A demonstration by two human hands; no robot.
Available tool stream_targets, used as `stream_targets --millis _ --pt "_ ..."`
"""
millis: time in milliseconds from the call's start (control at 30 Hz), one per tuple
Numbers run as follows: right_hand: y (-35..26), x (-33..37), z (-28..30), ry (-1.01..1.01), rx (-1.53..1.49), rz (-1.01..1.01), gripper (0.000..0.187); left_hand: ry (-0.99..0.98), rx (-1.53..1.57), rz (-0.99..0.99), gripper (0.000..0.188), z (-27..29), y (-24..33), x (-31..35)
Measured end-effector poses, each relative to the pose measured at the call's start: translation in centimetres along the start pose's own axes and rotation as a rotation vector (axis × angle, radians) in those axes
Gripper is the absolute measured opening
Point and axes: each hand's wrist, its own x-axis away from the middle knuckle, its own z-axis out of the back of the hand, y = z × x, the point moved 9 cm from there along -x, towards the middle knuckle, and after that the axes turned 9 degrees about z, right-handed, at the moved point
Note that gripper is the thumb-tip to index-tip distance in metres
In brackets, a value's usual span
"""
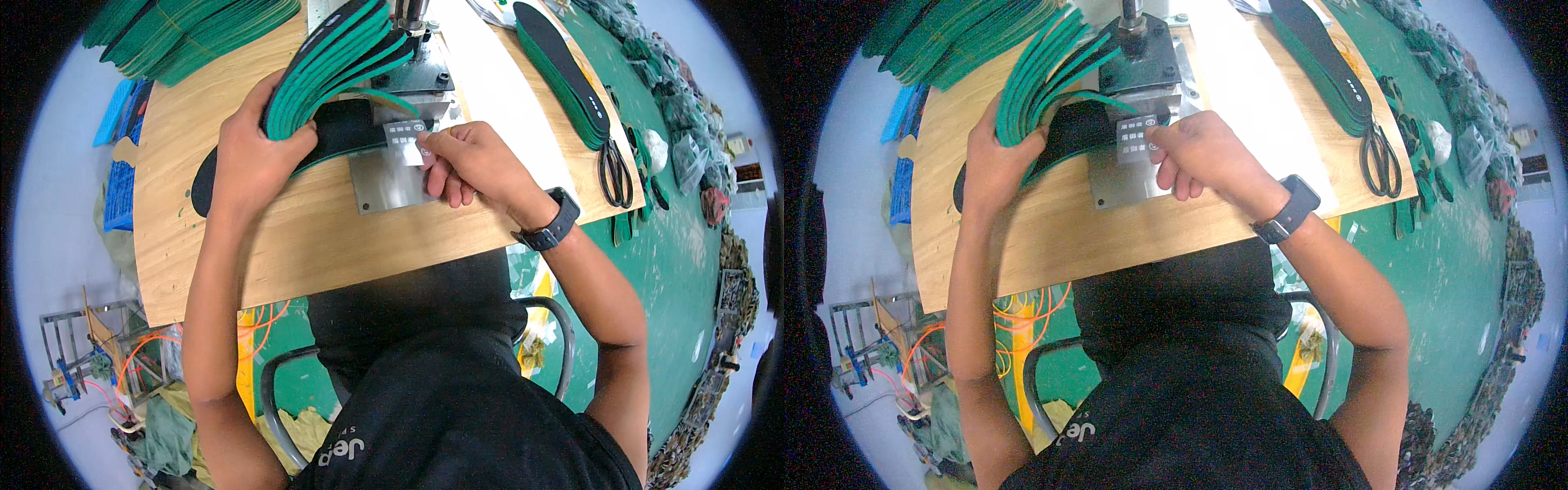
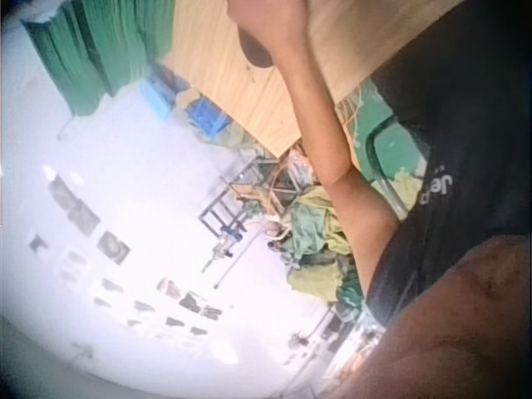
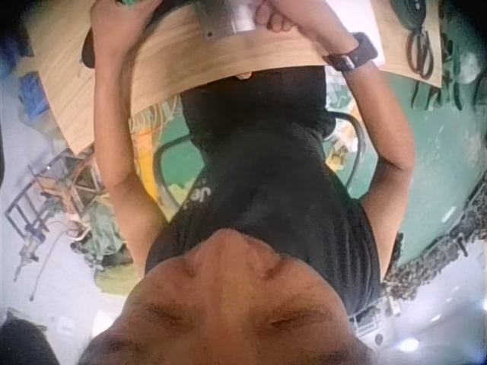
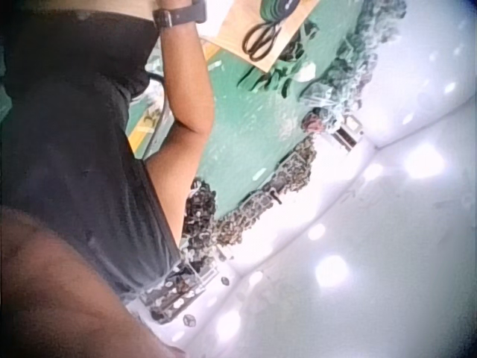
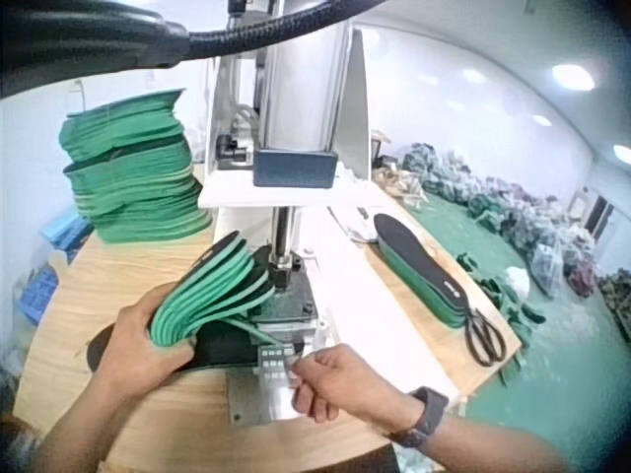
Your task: The person picks up a stack of green shoe insoles and places them under a press machine one at a time to apply size stickers, then uses shears to cut the sticker strip.
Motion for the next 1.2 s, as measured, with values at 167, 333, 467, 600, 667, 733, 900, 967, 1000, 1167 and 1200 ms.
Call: stream_targets --millis 167,333,467,600,667,733,900,967,1000,1167,1200 --pt "0.2 0.0 -0.1 -0.036 -0.022 0.055 0.027 -0.098 -0.307 -0.041 0.071 -1.4 0.3 -0.3" --pt "-0.3 0.4 -0.4 -0.045 -0.007 0.076 0.025 -0.135 -0.544 -0.175 0.094 -2.8 1.1 -0.3" --pt "-0.2 0.7 -0.4 -0.06 0.035 0.11 0.024 -0.14 -0.62 -0.169 0.095 -3.4 1.4 -0.3" --pt "-0.9 1.2 0.1 -0.003 0.0 0.125 0.023 -0.132 -0.64 -0.172 0.091 -3.4 0.8 -0.6" --pt "-1.0 2.3 1.3 0.086 -0.111 0.157 0.023 -0.133 -0.629 -0.179 0.089 -3.2 1.2 -0.4" --pt "-0.1 2.8 2.2 0.165 -0.263 0.157 0.02 -0.148 -0.607 -0.166 0.085 -2.9 1.5 -0.3" --pt "0.9 2.5 1.7 0.22 -0.422 0.137 0.02 -0.148 -0.421 -0.101 0.067 -1.8 0.4 -0.6" --pt "0.1 1.6 1.2 0.193 -0.351 0.161 0.024 -0.095 -0.235 -0.082 0.061 -0.4 -0.5 -1.1" --pt "0.0 1.0 0.6 0.133 -0.237 0.136 0.025 -0.069 -0.143 -0.074 0.058 0.2 -1.0 -1.2" --pt "-0.8 -0.6 -0.3 -0.022 0.148 0.056 0.032 0.051 0.128 -0.013 0.034 3.3 -2.6 -1.0" --pt "-1.0 -0.6 -0.4 -0.037 0.197 0.045 0.031 0.073 0.124 0.013 0.032 3.6 -3.0 -1.0"
